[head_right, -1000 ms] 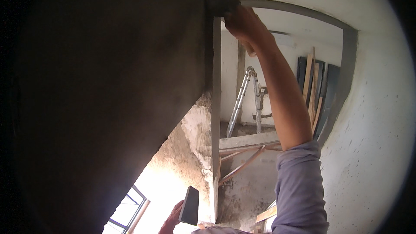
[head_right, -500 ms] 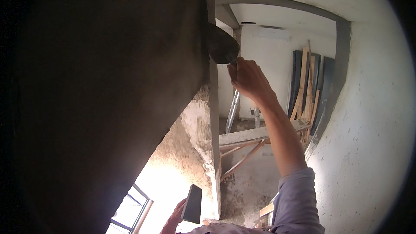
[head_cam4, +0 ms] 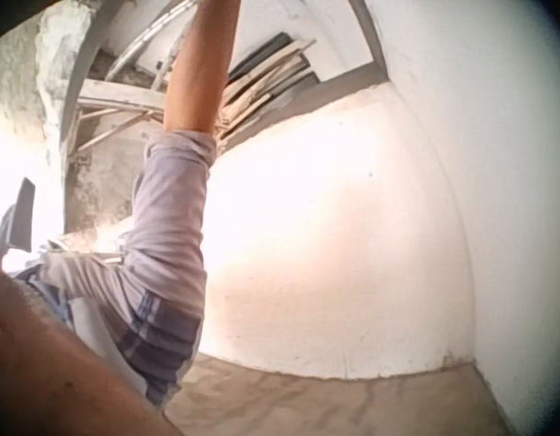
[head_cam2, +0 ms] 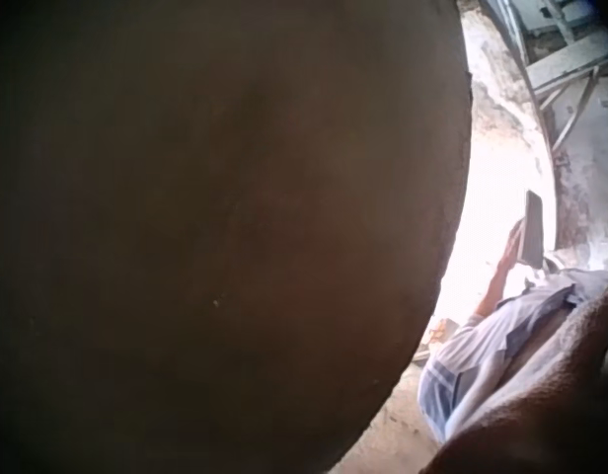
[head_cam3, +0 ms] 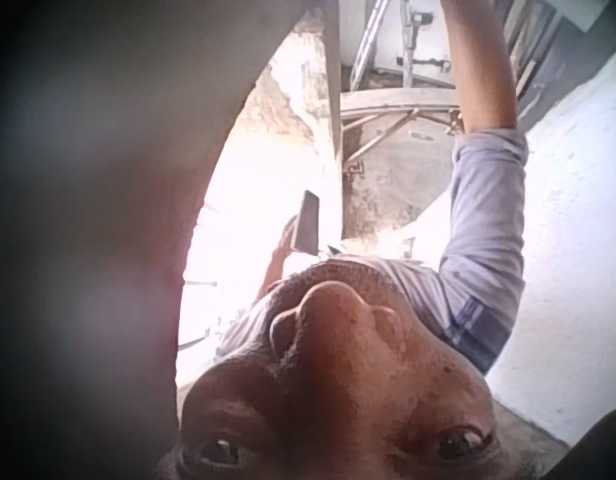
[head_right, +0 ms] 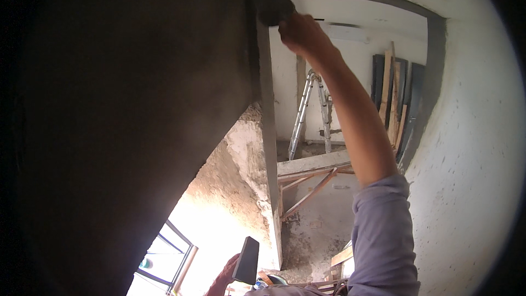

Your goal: The person applies plaster to the corner and side of a wall using a trowel and a smoothing tool, repeatedly picking up material from a bucket and spreading it onto the surface.

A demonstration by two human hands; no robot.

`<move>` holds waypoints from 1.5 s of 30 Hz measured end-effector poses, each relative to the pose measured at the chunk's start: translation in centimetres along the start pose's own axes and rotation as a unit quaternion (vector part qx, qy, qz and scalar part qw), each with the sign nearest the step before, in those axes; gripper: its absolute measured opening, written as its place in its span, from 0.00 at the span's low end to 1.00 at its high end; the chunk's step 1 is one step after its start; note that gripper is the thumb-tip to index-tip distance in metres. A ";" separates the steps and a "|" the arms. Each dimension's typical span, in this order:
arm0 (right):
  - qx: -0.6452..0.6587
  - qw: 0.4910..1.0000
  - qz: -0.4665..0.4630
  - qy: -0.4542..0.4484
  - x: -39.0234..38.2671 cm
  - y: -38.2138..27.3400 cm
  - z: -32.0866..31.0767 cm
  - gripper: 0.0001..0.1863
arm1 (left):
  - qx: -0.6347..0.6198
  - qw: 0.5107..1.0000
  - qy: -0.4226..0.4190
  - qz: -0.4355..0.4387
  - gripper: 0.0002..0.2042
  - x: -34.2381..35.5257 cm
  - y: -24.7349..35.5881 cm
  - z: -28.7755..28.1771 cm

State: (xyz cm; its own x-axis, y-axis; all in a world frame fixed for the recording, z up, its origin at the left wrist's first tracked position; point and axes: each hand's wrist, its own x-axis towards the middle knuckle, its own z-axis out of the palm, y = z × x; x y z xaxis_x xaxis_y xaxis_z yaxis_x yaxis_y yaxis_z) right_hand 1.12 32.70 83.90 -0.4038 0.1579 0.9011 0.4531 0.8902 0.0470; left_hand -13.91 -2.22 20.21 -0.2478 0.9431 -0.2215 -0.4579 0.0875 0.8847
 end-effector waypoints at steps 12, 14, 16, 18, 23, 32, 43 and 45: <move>0.000 0.995 -0.091 0.045 2.7 0.2 -3.3 0.19 | 0.024 0.999 0.047 -0.004 0.29 0.1 -0.3 2.6; 0.022 0.998 -0.052 -0.014 3.6 0.0 -4.6 0.19 | 0.029 0.998 0.047 -0.007 0.29 0.5 -0.3 3.1; 0.012 0.996 -0.011 -0.092 3.3 0.1 -5.4 0.20 | 0.034 0.998 0.050 -0.010 0.29 0.5 -0.3 3.4; 0.025 0.991 -0.044 -0.124 2.2 0.0 -3.9 0.22 | 0.028 0.997 0.072 -0.010 0.29 -0.7 -1.0 3.5; 0.029 0.989 -0.116 -0.087 -7.0 4.0 -3.5 0.23 | 0.054 0.997 0.054 -0.008 0.30 0.9 -0.7 4.5; 0.325 0.826 0.383 -0.256 -42.8 10.8 -1.2 0.18 | 0.110 0.992 0.058 -0.014 0.31 2.0 -1.1 6.5; 0.206 0.430 0.770 -0.423 -78.9 9.9 -2.5 0.25 | 0.292 0.952 0.088 -0.038 0.32 1.8 -5.1 11.9; 0.200 0.410 0.785 -0.419 -82.2 9.8 -2.6 0.26 | 0.364 0.929 0.068 -0.028 0.32 2.4 -5.7 12.5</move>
State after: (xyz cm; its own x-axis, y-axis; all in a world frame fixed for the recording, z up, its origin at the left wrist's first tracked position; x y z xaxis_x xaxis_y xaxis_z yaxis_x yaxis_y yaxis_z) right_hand 40.84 27.31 11.45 -0.0713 0.6129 -0.7870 0.5790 -0.6170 -0.5329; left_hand -1.25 3.55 19.73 -0.3698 0.8857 -0.2806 0.2128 0.3747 0.9024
